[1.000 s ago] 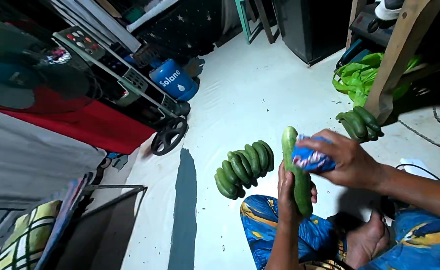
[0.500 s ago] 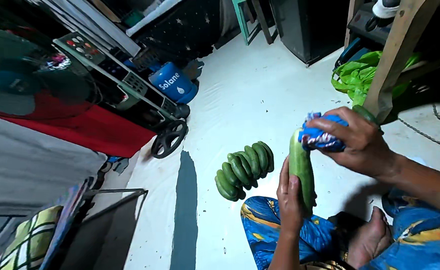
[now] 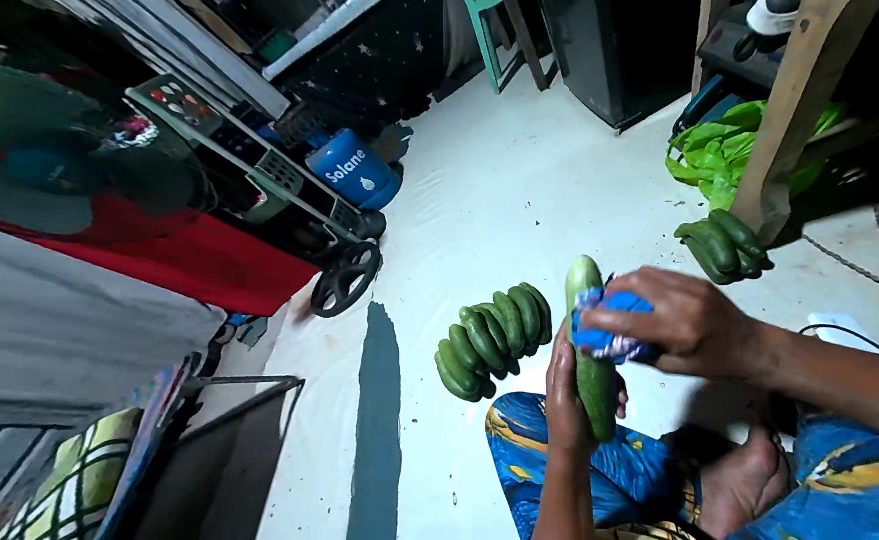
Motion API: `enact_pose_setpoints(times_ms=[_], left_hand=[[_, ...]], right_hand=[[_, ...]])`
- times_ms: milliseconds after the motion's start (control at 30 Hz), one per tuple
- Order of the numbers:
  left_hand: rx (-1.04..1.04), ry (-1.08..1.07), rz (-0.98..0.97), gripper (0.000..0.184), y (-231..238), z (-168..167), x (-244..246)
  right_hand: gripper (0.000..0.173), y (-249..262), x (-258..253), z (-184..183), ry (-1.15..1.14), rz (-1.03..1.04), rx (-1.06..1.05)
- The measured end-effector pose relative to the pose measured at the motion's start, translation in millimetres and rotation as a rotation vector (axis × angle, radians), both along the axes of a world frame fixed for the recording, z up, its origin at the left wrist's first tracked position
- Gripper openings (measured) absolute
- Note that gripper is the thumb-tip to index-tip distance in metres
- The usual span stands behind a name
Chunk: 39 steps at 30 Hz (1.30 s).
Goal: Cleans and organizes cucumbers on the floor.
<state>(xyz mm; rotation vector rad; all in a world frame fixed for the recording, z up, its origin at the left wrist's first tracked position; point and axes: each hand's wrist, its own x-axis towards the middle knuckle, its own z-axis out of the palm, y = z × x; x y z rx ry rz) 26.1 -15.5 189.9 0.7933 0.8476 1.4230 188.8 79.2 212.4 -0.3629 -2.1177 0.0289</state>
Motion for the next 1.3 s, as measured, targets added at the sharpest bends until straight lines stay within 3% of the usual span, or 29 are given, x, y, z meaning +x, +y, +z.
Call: enact_pose_setpoints(times_ms=[100, 167, 333, 600, 800, 867, 1000, 1100, 1300], left_hand=[[-0.092, -0.43, -0.377, 0.055, -1, -1, -8], [-0.069, -0.597, -0.537, 0.052, 2, -5, -11], [-0.033, -0.695, -0.544, 0.049, 3, -4, -12], [-0.046, -0.531, -0.401, 0.047, 0, -3, -10], [0.095, -0.222, -0.151, 0.086, 1, -3, 0], [0.087, -0.132, -0.054, 0.091, 2, 0, 1], [0.032, 0.192, 0.204, 0.051, 4, 1, 3], [0.052, 0.255, 0.268, 0.049, 7, -7, 4], [0.08, 0.311, 0.092, 0.055, 6, -7, 11]], right_hand=[[0.037, 10, 19, 10, 0.087, -0.18, -0.092], [0.042, 12, 30, 17, 0.153, -0.264, -0.159], [0.045, 8, 37, 22, 0.251, -0.245, -0.302], [0.05, 7, 31, 22, 0.205, -0.267, -0.258], [0.048, 2, 22, 16, 0.094, -0.291, -0.116], [0.043, -1, 18, 12, 0.035, -0.236, -0.031], [0.029, -15, 0, 0, -0.16, 0.048, 0.086], [0.028, -16, -8, -2, -0.217, 0.148, 0.084], [0.037, 9, 9, 4, -0.044, -0.157, -0.06]])
